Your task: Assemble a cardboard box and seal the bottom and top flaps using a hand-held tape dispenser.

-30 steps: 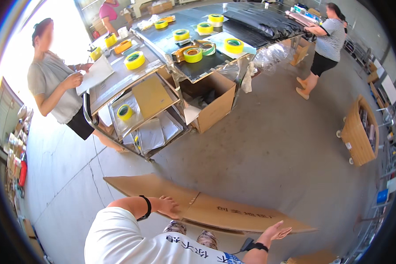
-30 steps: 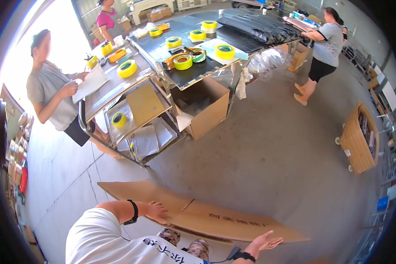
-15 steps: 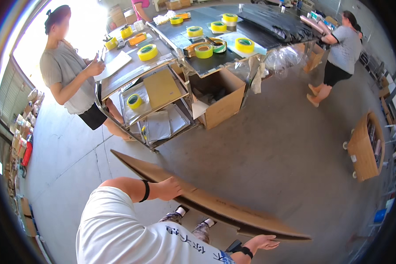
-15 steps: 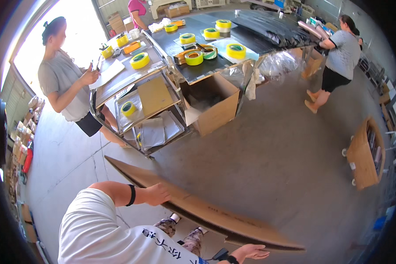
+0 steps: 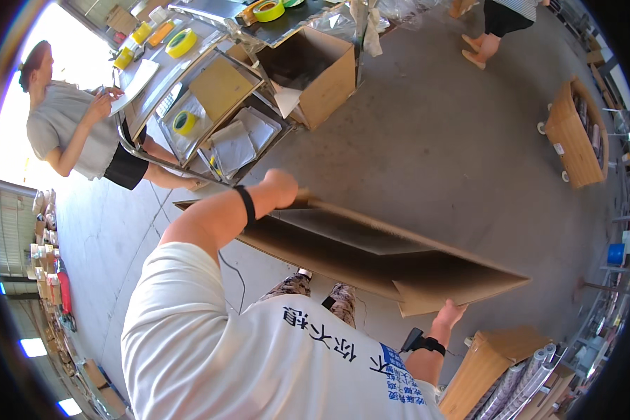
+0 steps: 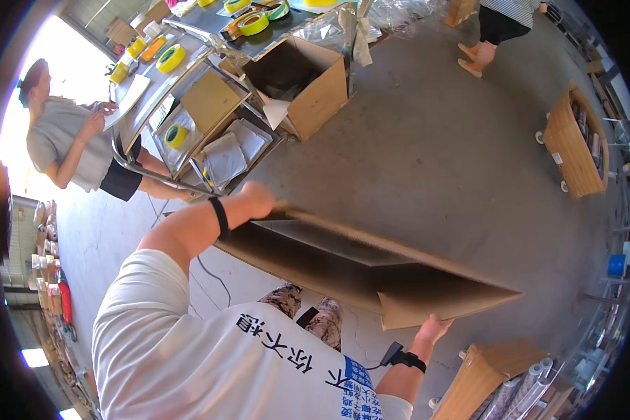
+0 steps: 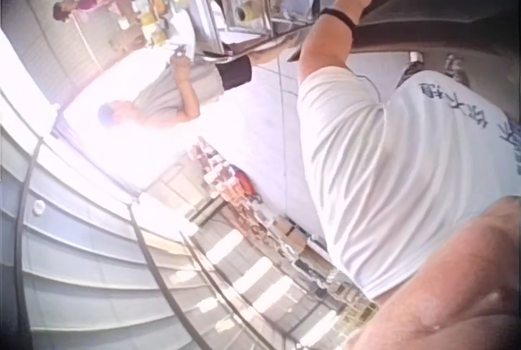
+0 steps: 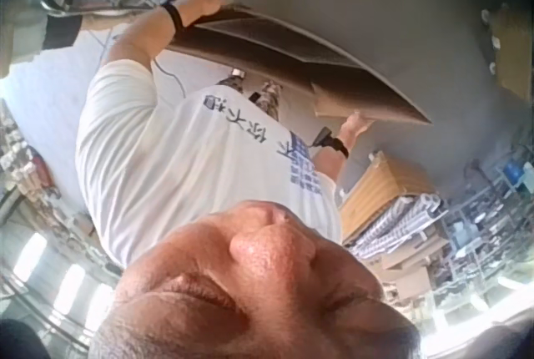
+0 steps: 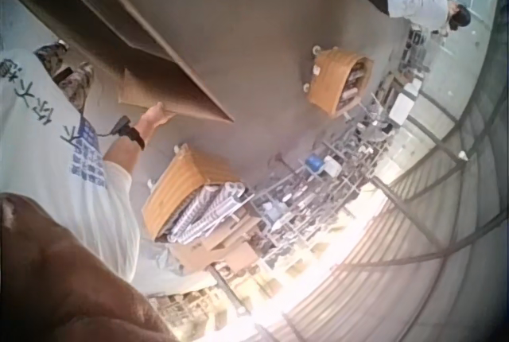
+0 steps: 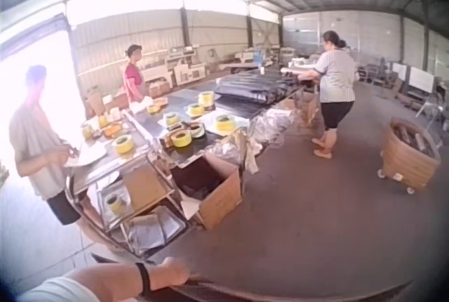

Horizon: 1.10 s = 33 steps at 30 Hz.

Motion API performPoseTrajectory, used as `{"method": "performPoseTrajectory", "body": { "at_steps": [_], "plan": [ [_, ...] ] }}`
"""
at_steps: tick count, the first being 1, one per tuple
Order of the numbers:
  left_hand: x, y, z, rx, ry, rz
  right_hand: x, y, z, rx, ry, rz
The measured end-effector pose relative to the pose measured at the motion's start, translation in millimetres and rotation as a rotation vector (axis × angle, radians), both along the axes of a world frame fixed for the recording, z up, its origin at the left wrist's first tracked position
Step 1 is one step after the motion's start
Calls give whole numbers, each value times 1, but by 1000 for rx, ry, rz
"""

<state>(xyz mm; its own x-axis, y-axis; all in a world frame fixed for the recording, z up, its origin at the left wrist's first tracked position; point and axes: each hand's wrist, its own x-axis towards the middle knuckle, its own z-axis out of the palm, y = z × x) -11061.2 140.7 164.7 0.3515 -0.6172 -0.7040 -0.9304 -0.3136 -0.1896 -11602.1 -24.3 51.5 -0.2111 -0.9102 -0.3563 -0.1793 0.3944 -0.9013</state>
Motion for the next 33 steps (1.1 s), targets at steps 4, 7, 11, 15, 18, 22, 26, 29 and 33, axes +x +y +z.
{"method": "performPoseTrajectory", "body": {
  "at_steps": [4, 7, 11, 15, 18, 22, 26, 29, 33],
  "plan": [
    [32, -74, 12, -236, -112, 104, -73, -27, 14, -107, 232, 201],
    [74, -110, 23, -416, -164, 364, -103, -46, 38, -129, 357, 393],
    [111, -94, 19, -852, 21, 863, -113, -70, 49, -285, 853, 652],
    [89, -35, 15, -369, -22, 917, -164, -116, -33, 10, 349, 570],
    [63, -27, 1, -125, 44, 924, -193, -124, -81, 217, -321, 219],
    [80, 66, -123, -95, 111, 723, -99, -139, -67, 344, -317, 376],
    [22, -12, -141, -143, 115, 777, -81, -88, -48, 415, 97, 662],
    [-1, -30, -140, 44, 126, 670, -42, -64, -54, 467, 393, 923],
    [-76, -140, -94, 467, 89, -551, -95, -56, -92, 1018, 620, 1797]
  ]
}}
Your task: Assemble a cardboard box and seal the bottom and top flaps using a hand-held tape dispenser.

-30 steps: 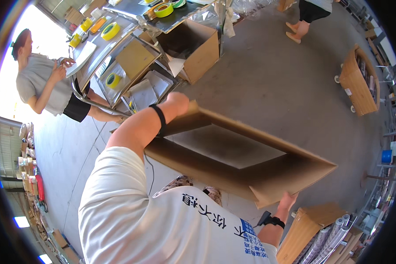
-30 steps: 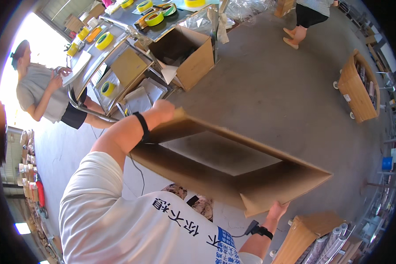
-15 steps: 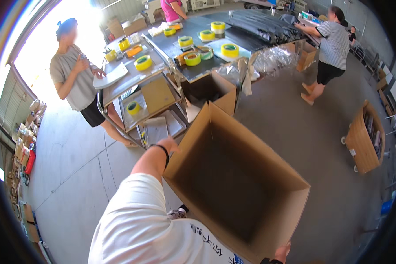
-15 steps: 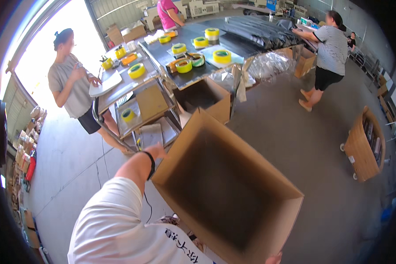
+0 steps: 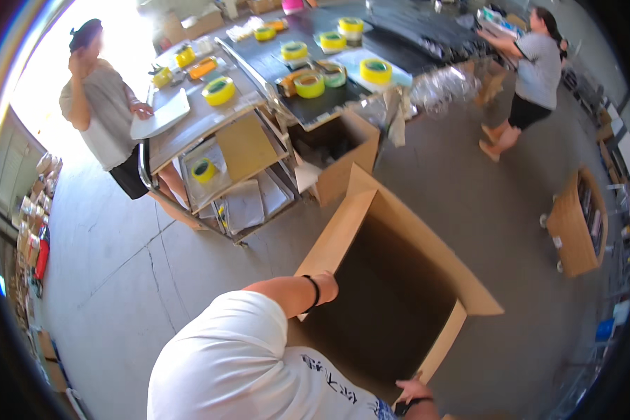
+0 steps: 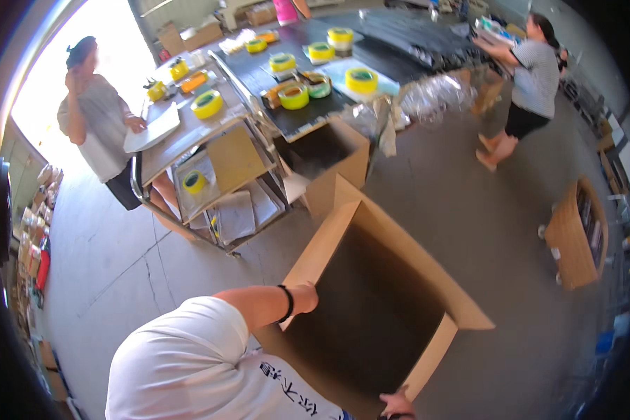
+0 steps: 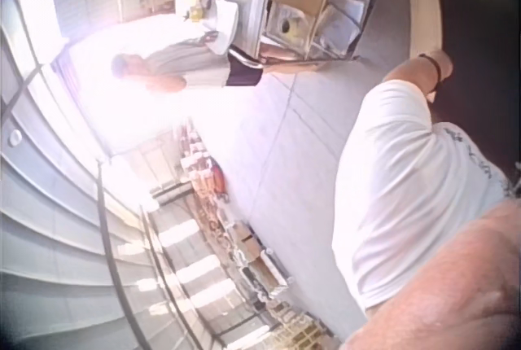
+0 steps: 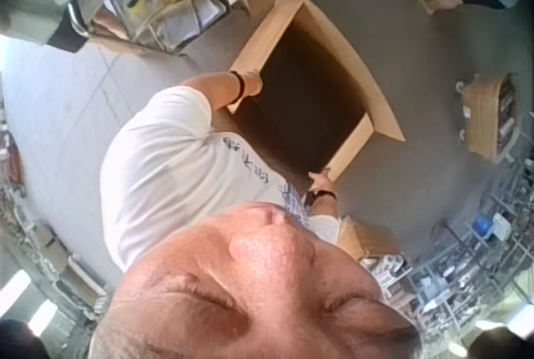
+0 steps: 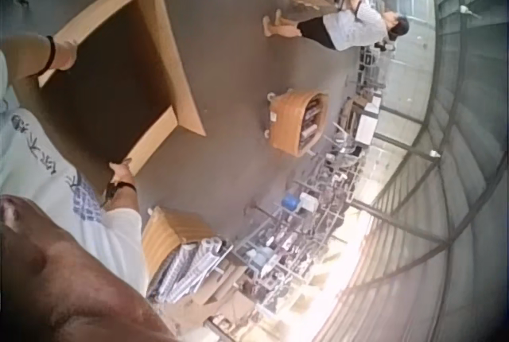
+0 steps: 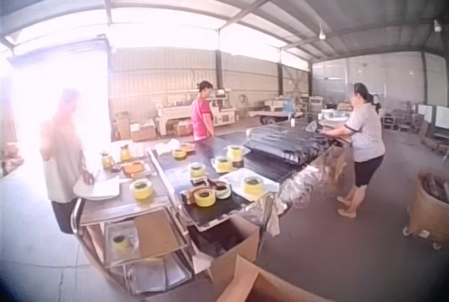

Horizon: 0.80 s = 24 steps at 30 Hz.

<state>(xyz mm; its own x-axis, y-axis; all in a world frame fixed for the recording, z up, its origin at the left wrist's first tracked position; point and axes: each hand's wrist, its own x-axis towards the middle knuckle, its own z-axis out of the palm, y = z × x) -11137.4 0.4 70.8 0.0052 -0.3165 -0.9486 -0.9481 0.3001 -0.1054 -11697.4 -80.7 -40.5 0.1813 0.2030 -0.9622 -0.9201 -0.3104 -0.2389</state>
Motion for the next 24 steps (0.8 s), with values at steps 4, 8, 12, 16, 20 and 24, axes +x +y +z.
{"method": "performPoseTrajectory", "body": {
  "at_steps": [4, 8, 12, 16, 20, 24],
  "plan": [
    [0, 26, -83, 57, 222, 340, 198, -26, 100, -517, 197, 153],
    [4, -14, -116, 167, 444, 205, 226, -55, 85, -269, -43, 571],
    [-15, -18, -130, 128, 381, 406, 206, -55, 21, -377, 288, 209],
    [-20, 33, -188, 75, 429, 644, 213, -49, 2, -405, 179, 1],
    [-30, 20, -199, 156, 281, 917, 189, -51, -56, -313, 170, 132],
    [-22, 8, -201, 237, 325, 1042, 183, -94, -57, -112, 266, 38]
  ]
}}
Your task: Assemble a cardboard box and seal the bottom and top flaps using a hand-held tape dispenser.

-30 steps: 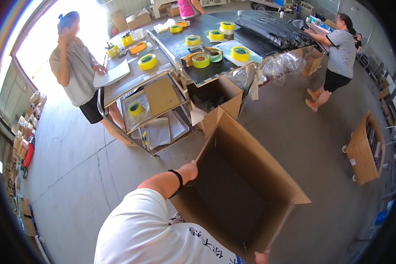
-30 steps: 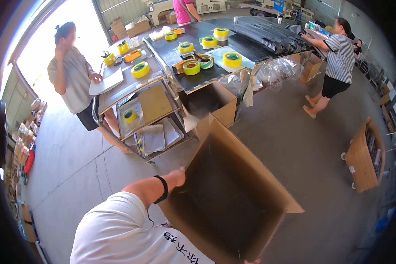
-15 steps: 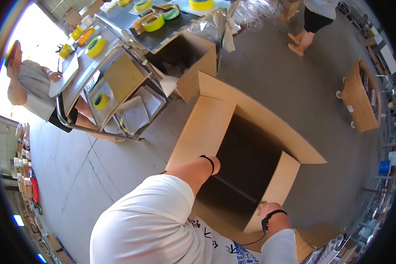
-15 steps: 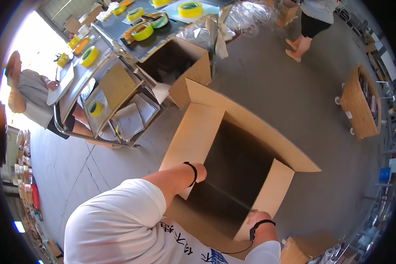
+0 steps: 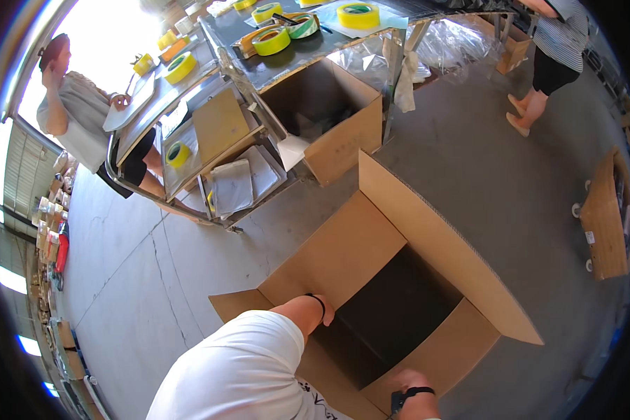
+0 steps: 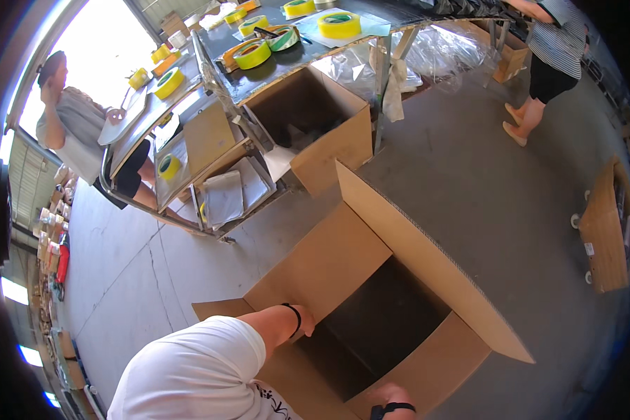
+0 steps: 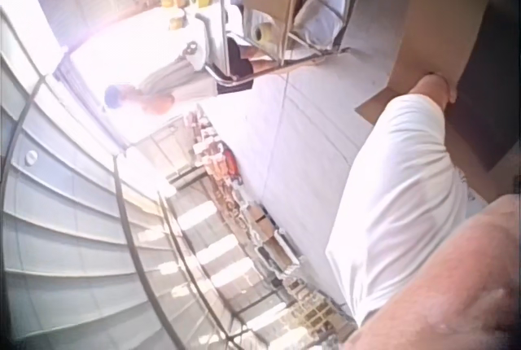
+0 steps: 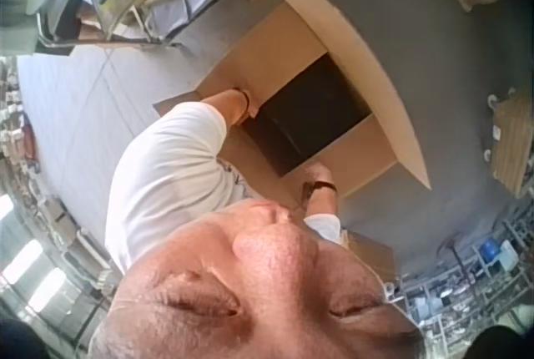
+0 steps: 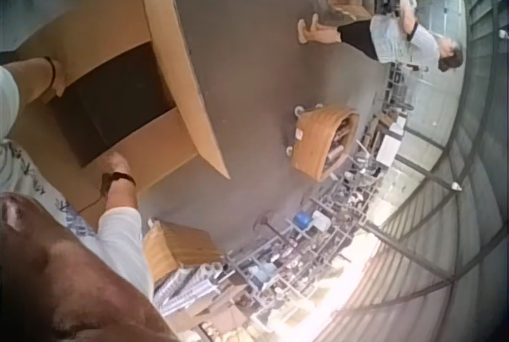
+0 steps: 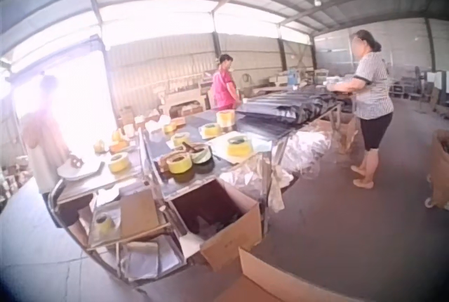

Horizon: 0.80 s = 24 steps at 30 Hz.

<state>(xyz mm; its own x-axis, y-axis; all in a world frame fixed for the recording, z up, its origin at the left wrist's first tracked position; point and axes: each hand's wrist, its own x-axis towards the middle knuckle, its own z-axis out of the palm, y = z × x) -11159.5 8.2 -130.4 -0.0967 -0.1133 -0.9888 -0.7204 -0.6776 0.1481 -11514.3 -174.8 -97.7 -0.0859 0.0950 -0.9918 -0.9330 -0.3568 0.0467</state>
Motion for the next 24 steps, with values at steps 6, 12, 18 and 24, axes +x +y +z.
{"method": "performPoseTrajectory", "body": {
  "at_steps": [6, 12, 18, 24],
  "plan": [
    [21, 30, -61, 59, 104, -10, 82, -112, 144, -1102, -630, 145],
    [22, 4, 18, 49, -60, 78, 53, -154, 188, -929, -248, -198],
    [34, 17, 9, 183, -91, 6, 59, -173, 235, -1672, -635, 749],
    [23, -16, 33, 225, -72, -164, 35, -212, 177, -1331, -533, 461]
  ]
}}
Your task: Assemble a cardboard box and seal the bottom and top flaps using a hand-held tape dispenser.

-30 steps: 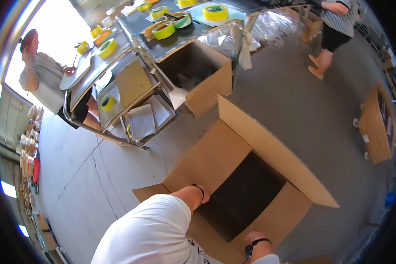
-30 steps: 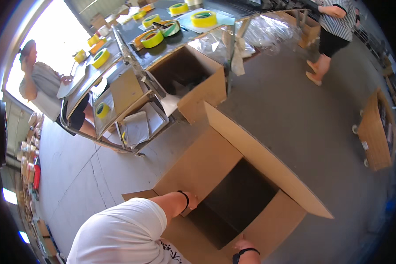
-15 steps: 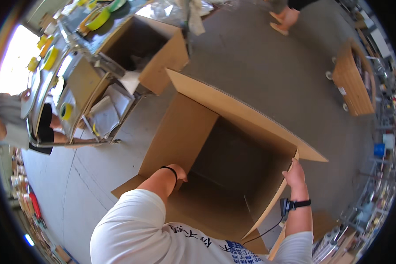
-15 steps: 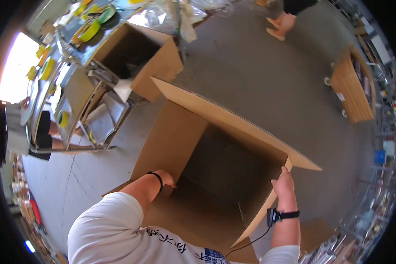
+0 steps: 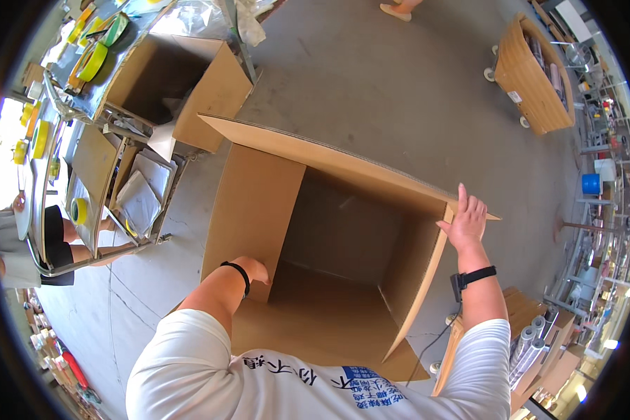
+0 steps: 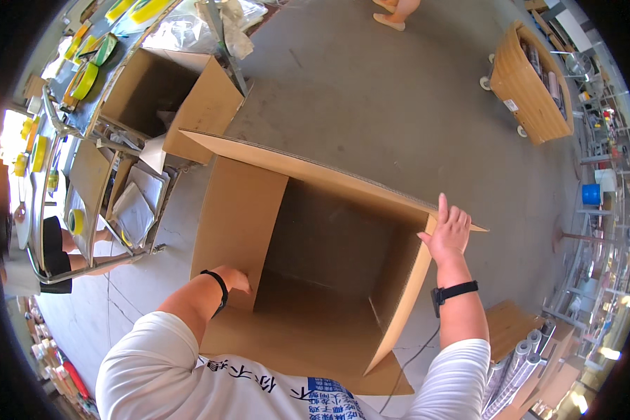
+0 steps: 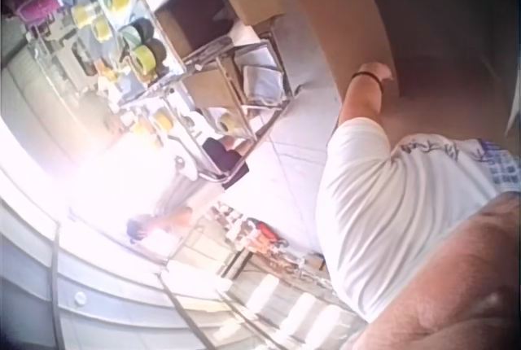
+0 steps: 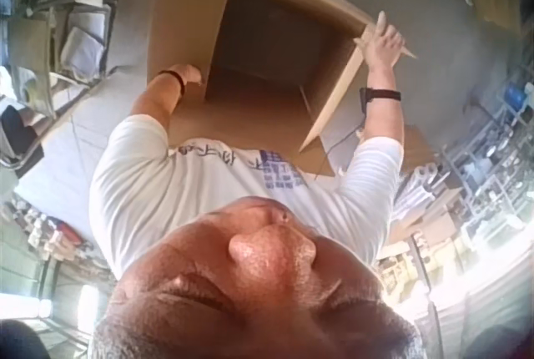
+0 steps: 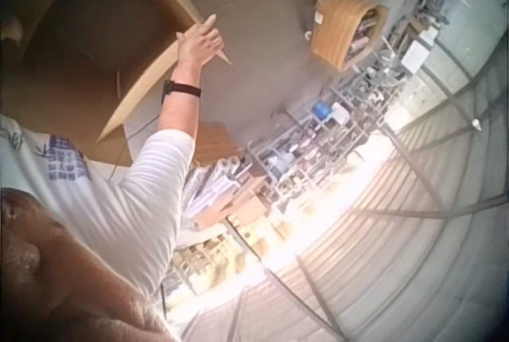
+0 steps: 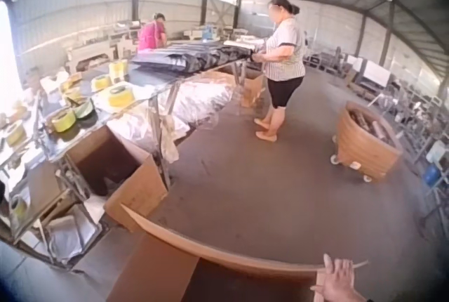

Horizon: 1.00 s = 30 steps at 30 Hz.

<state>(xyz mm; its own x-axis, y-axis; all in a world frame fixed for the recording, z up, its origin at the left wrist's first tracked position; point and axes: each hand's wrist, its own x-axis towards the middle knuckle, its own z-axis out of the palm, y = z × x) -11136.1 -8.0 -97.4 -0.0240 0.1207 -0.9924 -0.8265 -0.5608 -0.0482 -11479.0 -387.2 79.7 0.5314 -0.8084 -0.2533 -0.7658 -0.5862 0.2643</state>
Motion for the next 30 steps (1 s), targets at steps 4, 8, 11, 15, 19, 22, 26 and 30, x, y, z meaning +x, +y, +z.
{"method": "performPoseTrajectory", "body": {
  "at_steps": [4, 8, 11, 15, 19, 22, 26, 30],
  "plan": [
    [-24, -14, 12, -74, 48, -242, -11, 6, -26, -186, -188, 156],
    [-129, -112, 123, -624, 300, -438, -19, 3, -38, -259, -230, 149],
    [-198, -135, 147, -1430, 844, -395, -8, 2, -34, -217, -209, 138],
    [-260, -144, 126, -1408, 951, -741, -9, 5, -23, -154, -167, 97],
    [-261, -128, 81, -1114, 615, -874, -7, 30, 3, -15, -220, 81],
    [-259, -118, 46, -1073, 500, -937, -13, 49, 18, 127, -250, 74],
    [-260, -128, 6, -798, 438, -971, -24, 66, 20, 424, -138, 26],
    [-253, -123, 8, -647, 582, -1117, -33, 94, -21, 769, 75, 91]
  ]
}}
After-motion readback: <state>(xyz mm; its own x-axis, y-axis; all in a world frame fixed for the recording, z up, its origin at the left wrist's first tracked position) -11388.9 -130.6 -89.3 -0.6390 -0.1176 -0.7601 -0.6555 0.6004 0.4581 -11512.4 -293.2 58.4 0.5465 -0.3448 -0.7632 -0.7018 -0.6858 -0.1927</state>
